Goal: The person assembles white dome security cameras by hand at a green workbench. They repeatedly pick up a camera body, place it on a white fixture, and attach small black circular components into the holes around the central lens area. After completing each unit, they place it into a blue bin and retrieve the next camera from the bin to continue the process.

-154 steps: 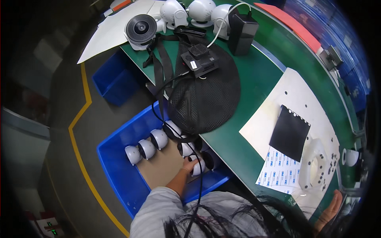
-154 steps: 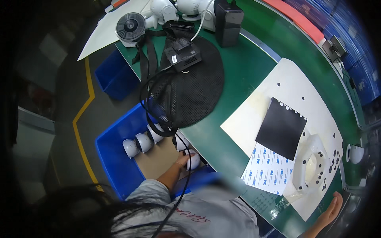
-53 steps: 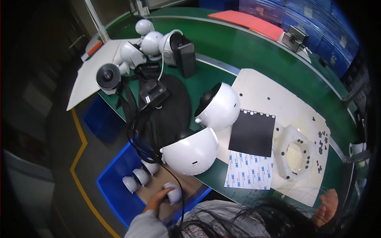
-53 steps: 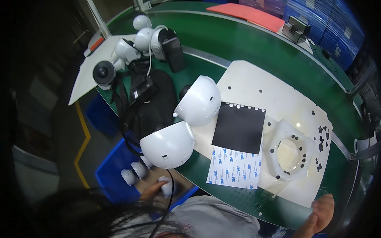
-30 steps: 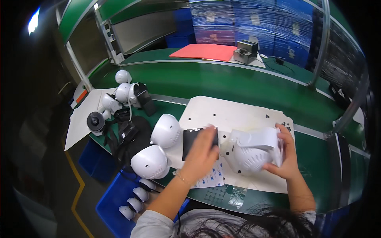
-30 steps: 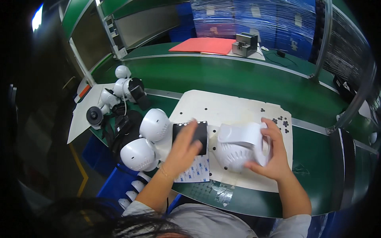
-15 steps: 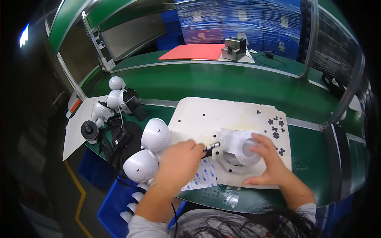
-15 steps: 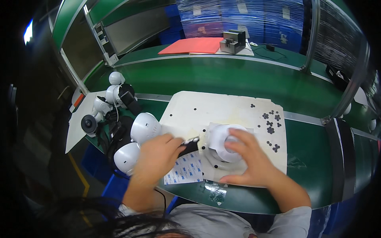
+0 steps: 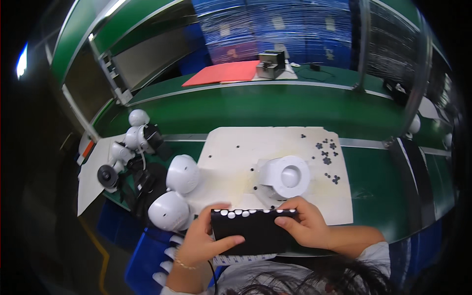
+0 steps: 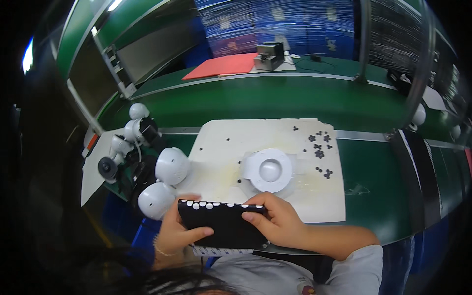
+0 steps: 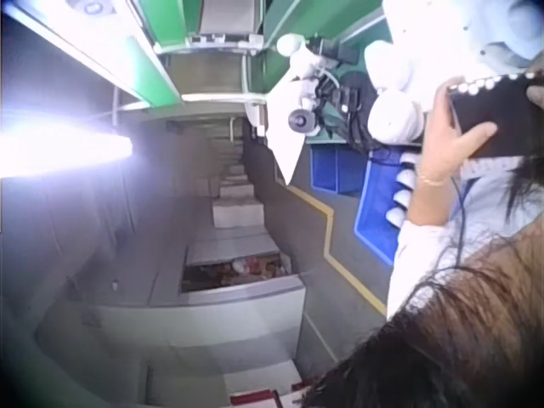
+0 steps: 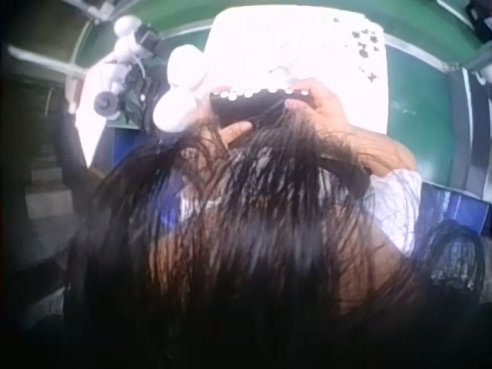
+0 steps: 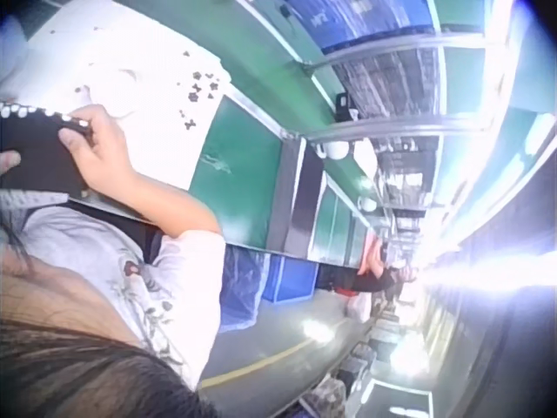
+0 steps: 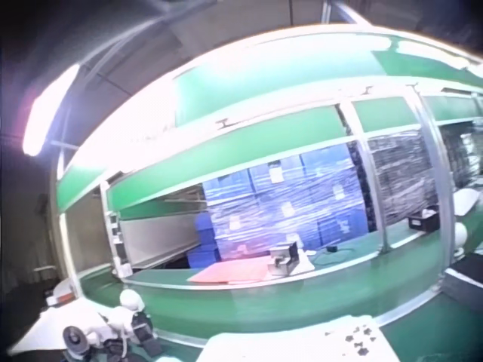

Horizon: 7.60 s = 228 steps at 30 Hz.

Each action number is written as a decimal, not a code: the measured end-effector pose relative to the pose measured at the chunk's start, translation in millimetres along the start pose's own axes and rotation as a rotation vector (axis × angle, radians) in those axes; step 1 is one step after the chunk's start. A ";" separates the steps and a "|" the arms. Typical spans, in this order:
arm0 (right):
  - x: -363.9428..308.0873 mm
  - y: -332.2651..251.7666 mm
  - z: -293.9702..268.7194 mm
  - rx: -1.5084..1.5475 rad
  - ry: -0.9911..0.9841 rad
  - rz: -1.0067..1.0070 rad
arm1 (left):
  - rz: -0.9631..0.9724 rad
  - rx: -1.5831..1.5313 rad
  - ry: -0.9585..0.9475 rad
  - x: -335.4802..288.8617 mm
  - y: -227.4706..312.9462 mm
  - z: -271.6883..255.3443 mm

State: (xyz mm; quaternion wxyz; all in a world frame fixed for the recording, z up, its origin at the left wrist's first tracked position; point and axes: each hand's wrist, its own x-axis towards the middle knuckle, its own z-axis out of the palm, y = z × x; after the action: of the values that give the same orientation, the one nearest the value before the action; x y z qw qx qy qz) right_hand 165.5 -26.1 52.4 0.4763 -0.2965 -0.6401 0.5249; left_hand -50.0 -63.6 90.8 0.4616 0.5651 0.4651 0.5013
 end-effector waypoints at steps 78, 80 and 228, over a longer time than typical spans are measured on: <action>60.8 25.6 -89.6 -0.374 0.088 -0.293 | 0.424 0.385 -0.313 69.4 -88.2 44.6; 59.9 26.7 -89.7 -0.429 0.110 -0.301 | 0.407 0.385 -0.354 70.0 -92.1 41.7; 336.9 158.7 -33.3 -1.328 -0.007 -0.121 | -0.189 -0.199 -0.224 53.8 -102.0 -9.4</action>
State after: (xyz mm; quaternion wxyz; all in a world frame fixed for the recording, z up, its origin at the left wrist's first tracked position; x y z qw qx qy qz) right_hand 52.2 326.6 1.4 0.2190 -0.4887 -0.8445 -0.0076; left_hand -62.3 4.5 -1.9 0.6092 0.5225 0.4102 0.4331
